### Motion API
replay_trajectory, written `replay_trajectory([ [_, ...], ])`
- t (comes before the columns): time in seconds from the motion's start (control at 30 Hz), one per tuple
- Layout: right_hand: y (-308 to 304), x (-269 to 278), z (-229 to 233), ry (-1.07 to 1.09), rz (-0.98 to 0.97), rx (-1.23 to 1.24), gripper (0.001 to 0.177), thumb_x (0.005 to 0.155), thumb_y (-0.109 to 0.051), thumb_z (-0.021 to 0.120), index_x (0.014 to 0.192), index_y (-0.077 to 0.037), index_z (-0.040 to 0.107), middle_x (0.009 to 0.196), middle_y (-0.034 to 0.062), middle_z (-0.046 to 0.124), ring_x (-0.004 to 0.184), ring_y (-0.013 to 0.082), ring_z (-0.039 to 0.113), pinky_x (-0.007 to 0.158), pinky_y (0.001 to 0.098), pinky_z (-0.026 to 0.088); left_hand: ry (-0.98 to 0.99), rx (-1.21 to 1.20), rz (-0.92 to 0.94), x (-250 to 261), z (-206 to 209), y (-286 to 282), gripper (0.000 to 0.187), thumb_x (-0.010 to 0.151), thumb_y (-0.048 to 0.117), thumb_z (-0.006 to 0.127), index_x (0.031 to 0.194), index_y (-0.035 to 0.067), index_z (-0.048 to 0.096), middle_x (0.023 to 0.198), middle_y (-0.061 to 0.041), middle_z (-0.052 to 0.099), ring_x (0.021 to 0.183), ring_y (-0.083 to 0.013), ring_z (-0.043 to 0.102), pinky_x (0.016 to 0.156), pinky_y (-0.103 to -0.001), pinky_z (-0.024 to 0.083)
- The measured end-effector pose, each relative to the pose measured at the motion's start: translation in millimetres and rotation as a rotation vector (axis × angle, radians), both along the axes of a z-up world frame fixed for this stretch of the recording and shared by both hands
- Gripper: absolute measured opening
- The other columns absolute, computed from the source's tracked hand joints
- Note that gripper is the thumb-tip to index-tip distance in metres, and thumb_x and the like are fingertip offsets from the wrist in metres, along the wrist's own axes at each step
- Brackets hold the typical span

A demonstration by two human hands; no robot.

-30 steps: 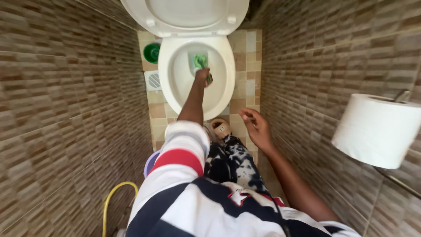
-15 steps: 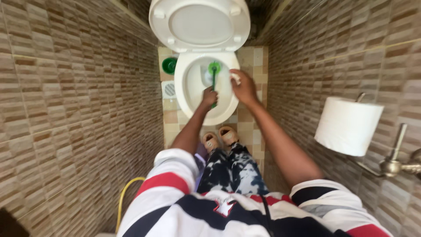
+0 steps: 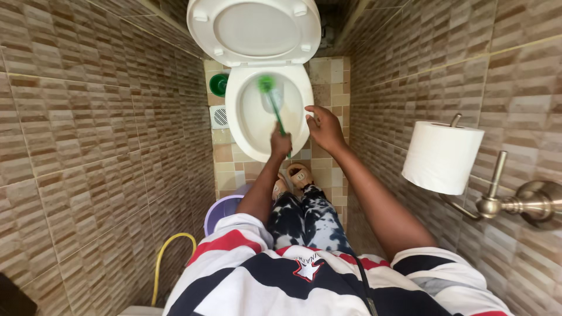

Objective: The person cleans the inside of a toilet bowl using a long-handled brush, moving it around the water line and deeper into the drain.

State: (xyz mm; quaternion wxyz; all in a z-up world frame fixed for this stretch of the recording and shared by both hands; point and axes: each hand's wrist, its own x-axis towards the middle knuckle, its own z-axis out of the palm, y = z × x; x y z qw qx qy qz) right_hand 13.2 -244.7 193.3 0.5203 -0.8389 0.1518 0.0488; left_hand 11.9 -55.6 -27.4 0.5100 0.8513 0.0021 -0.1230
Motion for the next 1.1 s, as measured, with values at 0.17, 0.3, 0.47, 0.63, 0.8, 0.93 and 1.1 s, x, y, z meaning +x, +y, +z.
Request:
replay_trajectory([
  [0.17, -1.1, -3.4, 11.8, 0.096, -0.019, 0.058, 0.035, 0.102, -0.02, 0.062, 0.133, -0.005, 0.065, 0.121, 0.0183, 0.071, 0.101, 0.0293, 0.069, 0.086, 0.0392, 0.055, 0.26, -0.022, 0.013, 5.8, 14.9, 27.7, 0.065, 0.087, 0.002, 0.059, 0.15, -0.003, 0.043, 0.099, -0.024, 0.071, 0.078, -0.0325, 0.073, 0.066, -0.041, 0.058],
  [0.3, -3.5, -13.4, -3.8, 0.048, -0.012, 0.008, 0.033, 0.103, -0.021, 0.062, 0.132, -0.005, 0.066, 0.121, 0.0177, 0.072, 0.103, 0.0279, 0.071, 0.09, 0.0379, 0.055, 0.524, 0.133, 0.104, 25.4, 12.2, 5.7, 0.055, 0.094, 0.006, 0.05, 0.148, -0.007, 0.045, 0.1, -0.03, 0.071, 0.078, -0.0406, 0.073, 0.067, -0.046, 0.059],
  [0.47, -3.0, -24.8, -24.0, 0.067, -0.029, 0.011, 0.033, 0.1, -0.02, 0.063, 0.129, -0.005, 0.066, 0.125, 0.0188, 0.069, 0.106, 0.0286, 0.069, 0.085, 0.0378, 0.055, 0.158, 0.252, -0.165, 7.5, -18.7, 10.4, 0.054, 0.079, 0.002, 0.057, 0.133, -0.007, 0.058, 0.09, -0.028, 0.075, 0.077, -0.041, 0.072, 0.071, -0.051, 0.058],
  [0.63, 1.7, -33.7, -52.0, 0.014, -0.086, 0.086, 0.031, 0.101, -0.018, 0.065, 0.129, -0.004, 0.066, 0.114, 0.0174, 0.072, 0.096, 0.0247, 0.07, 0.081, 0.0359, 0.055, 0.33, 0.328, -0.032, 29.3, -42.7, -12.1, 0.037, 0.089, 0.008, 0.059, 0.119, -0.011, 0.065, 0.099, -0.031, 0.074, 0.087, -0.0414, 0.075, 0.079, -0.05, 0.06],
  [0.8, 10.2, -31.4, -54.1, 0.215, -0.054, 0.053, 0.031, 0.101, -0.017, 0.066, 0.13, -0.005, 0.069, 0.084, 0.0207, 0.068, 0.073, 0.0263, 0.06, 0.07, 0.0374, 0.05, 0.321, -0.075, 0.092, 33.5, -8.7, 8.9, 0.045, 0.08, 0.003, 0.051, 0.12, -0.006, 0.067, 0.098, -0.028, 0.075, 0.084, -0.0441, 0.073, 0.075, -0.052, 0.057],
  [0.93, 18.1, -44.2, -66.2, 0.005, -0.057, 0.073, 0.031, 0.099, -0.016, 0.064, 0.127, -0.003, 0.068, 0.097, 0.0129, 0.072, 0.077, 0.019, 0.064, 0.072, 0.0335, 0.053, 0.352, 0.321, -0.142, 25.0, -21.8, -10.4, 0.035, 0.087, 0.009, 0.062, 0.118, -0.007, 0.068, 0.103, -0.031, 0.073, 0.095, -0.0426, 0.072, 0.089, -0.048, 0.058],
  [1.1, 15.8, -36.2, -66.4, 0.305, -0.057, 0.093, 0.036, 0.102, -0.021, 0.062, 0.135, -0.007, 0.065, 0.1, 0.0189, 0.073, 0.083, 0.0269, 0.066, 0.079, 0.037, 0.054, 0.38, 0.282, 0.006, 36.5, -52.2, 4.4, 0.039, 0.083, 0.007, 0.057, 0.119, -0.003, 0.066, 0.106, -0.028, 0.073, 0.095, -0.0397, 0.074, 0.085, -0.047, 0.058],
])
